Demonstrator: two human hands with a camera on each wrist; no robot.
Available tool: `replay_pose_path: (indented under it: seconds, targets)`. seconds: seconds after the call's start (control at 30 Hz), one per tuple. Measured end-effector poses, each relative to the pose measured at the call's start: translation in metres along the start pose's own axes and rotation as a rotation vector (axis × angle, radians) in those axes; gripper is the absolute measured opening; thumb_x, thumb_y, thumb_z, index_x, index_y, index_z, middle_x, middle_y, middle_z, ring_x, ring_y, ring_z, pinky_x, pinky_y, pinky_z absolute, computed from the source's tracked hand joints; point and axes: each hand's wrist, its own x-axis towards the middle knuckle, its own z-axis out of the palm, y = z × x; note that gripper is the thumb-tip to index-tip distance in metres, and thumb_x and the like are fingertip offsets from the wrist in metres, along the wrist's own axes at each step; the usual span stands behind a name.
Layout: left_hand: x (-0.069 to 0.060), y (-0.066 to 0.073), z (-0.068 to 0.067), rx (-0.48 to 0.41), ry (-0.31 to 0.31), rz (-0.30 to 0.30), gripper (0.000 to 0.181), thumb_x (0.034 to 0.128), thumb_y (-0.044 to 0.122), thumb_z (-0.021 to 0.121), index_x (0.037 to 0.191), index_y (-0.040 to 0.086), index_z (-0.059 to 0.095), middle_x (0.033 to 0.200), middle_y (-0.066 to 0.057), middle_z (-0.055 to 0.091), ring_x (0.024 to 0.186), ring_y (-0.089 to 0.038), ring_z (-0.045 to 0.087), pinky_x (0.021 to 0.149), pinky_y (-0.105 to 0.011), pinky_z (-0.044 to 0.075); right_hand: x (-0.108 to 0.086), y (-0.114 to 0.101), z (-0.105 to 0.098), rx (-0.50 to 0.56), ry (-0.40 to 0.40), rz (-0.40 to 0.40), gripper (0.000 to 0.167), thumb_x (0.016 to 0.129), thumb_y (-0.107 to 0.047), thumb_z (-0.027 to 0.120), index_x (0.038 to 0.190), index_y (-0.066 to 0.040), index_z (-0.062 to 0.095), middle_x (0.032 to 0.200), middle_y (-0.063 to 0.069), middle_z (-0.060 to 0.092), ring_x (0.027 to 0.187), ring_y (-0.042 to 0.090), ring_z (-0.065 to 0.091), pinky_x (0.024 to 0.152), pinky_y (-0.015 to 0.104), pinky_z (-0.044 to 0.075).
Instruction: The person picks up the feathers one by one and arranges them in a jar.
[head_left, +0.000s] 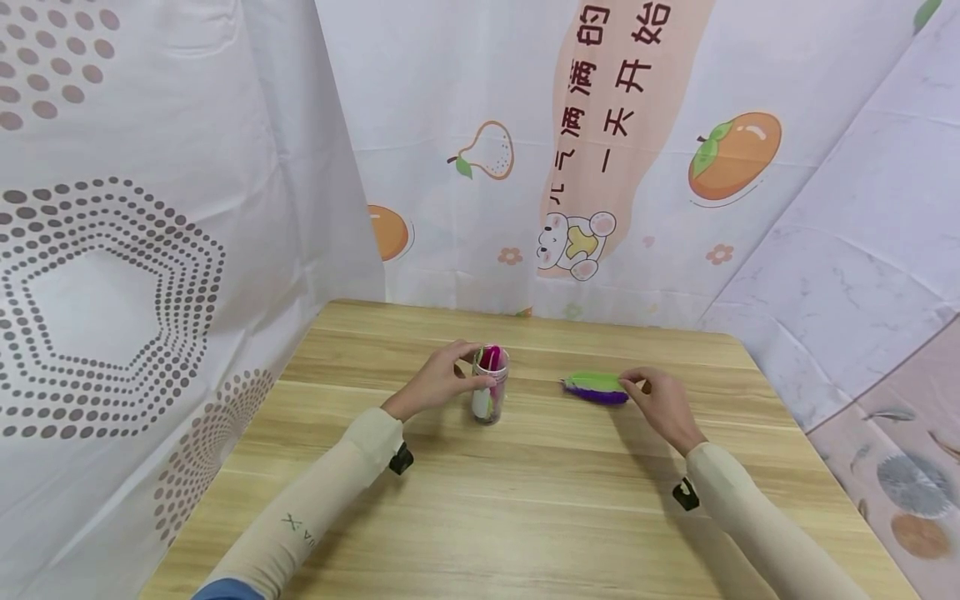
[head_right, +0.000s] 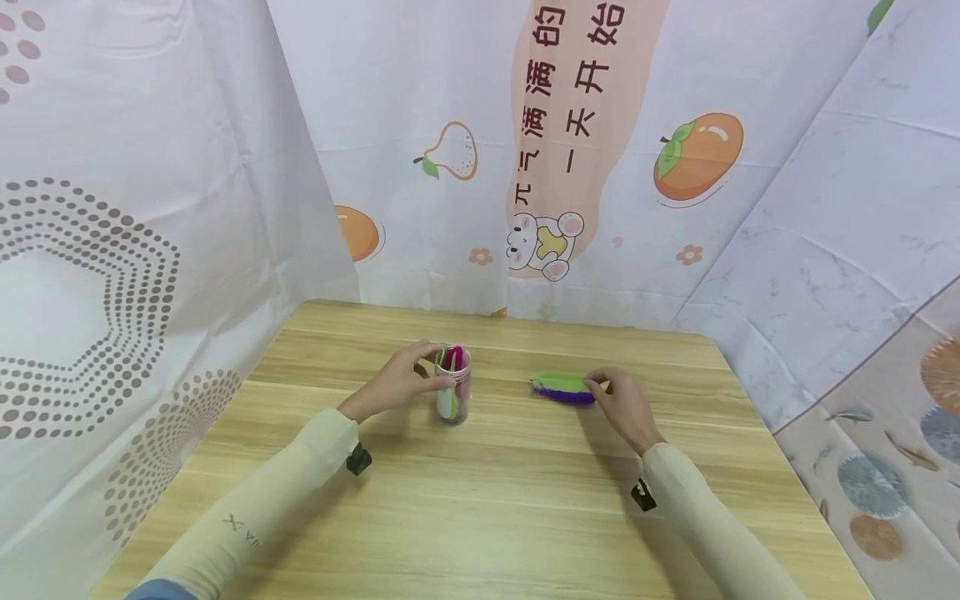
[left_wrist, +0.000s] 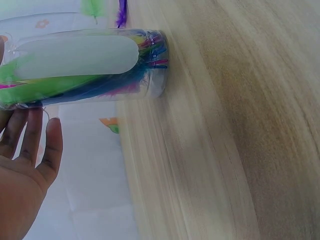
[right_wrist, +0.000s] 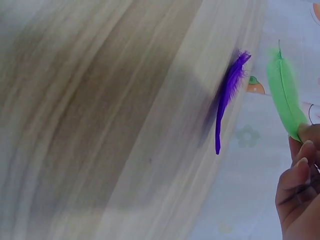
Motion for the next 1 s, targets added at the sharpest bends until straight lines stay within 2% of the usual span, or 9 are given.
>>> replay_pose_path:
  seconds: [0.43,0.57,0.87,1.0]
  targets:
    - [-0.002,-0.001,0.0,0.002,0.002,0.0,0.062,0.0913,0.046,0.078,0.143,0.016,0.06,0.124,0.005,0.062,0.113,-0.014,0.056,0.086,-0.034,0.055,0.008,-0.011,-0.009,-0.014,0.039,-0.019,0.013,0.099,-0.017,0.071,0.105,-0.007,0.078,0.083,0.004,0.07,0.052,0.012,0.045,0.047,0.028,0.037]
    - [-0.002,-0.001,0.0,-0.001,0.002,-0.001,0.061,0.0912,0.044,0.079,0.142,0.017,0.06,0.123,0.005,0.062,0.113,-0.014,0.056,0.086,-0.035,0.055,0.01,-0.015,-0.011,-0.009,0.05,-0.038,0.013,0.1,-0.017,0.071,0.105,-0.008,0.078,0.08,0.006,0.069,0.051,0.012,0.044,0.047,0.028,0.037]
    - [-0.002,0.001,0.0,-0.005,0.0,0.011,0.059,0.0917,0.042,0.079,0.142,0.017,0.061,0.122,0.006,0.063,0.112,-0.013,0.057,0.085,-0.035,0.056,0.016,-0.024,-0.015,-0.016,0.101,-0.09,0.011,0.099,-0.015,0.072,0.103,-0.008,0.078,0.085,0.004,0.071,0.054,0.011,0.045,0.049,0.027,0.037]
    - [-0.001,0.001,0.0,-0.008,-0.002,0.015,0.058,0.0918,0.041,0.079,0.142,0.017,0.061,0.122,0.005,0.063,0.112,-0.014,0.057,0.085,-0.035,0.056,0.019,-0.028,-0.017,-0.023,0.109,-0.099,0.01,0.099,-0.017,0.072,0.103,-0.01,0.078,0.078,0.001,0.067,0.053,0.012,0.045,0.049,0.027,0.037]
